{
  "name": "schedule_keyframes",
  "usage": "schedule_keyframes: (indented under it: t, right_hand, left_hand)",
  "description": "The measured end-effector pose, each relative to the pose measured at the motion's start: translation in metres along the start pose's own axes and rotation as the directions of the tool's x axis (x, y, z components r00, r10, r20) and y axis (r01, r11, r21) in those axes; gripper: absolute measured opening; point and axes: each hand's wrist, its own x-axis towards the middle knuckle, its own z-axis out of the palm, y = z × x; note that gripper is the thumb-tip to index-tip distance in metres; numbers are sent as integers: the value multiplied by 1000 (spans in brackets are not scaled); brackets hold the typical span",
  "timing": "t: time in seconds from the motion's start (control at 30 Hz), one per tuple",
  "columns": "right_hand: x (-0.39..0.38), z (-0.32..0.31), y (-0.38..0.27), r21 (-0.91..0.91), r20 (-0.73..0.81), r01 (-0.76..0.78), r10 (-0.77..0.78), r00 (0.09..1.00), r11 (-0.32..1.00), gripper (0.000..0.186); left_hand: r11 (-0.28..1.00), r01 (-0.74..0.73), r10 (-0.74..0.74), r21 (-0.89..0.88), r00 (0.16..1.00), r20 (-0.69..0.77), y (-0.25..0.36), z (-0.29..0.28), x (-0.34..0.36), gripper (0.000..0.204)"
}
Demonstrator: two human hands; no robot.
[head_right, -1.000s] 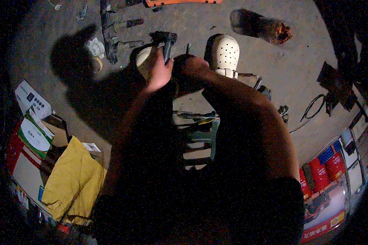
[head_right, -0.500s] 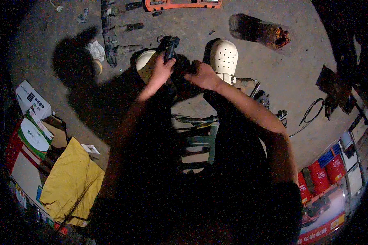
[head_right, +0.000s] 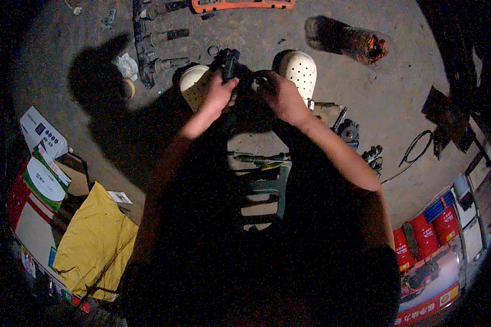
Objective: The person sits on a low stool and uses a screwdriver and hammer to disassemble and reassemble a small mechanical component. They repeatedly insert and remove a metal pin, tap it with a hammer, and inspect the part while handling various tools from an open toolkit on the floor.
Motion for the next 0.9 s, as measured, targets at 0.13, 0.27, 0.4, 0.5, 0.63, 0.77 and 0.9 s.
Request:
schedule_keyframes:
  t: [0.13,0.27,0.4,0.5,0.63,0.77,0.9]
  right_hand:
    - [2,-1,-1,21,65,-41,40,997,999,34]
    - [3,2,9,25,57,-29,28,998,999,34]
    - [6,2,-4,-22,56,-31,32,998,999,31]
    - [6,2,-6,-65,59,-70,74,995,995,32]
    - [4,2,2,14,78,-129,127,989,992,33]
    - [0,0,20,72,41,-168,165,985,983,34]
    - [-1,-11,10,135,42,-335,332,942,932,37]
  left_hand:
    - [964,99,-84,-245,994,73,7,1,0,23]
    - [874,274,-218,-401,959,180,6,2,6,17]
    - [839,336,-217,-427,928,302,3,-5,12,15]
    - [840,325,-206,-435,932,298,4,-6,10,13]
    - [890,324,-277,-320,943,186,9,1,12,9]
    - [912,270,-237,-310,961,141,16,9,9,6]
    - [821,307,-219,-481,948,231,6,15,17,7]
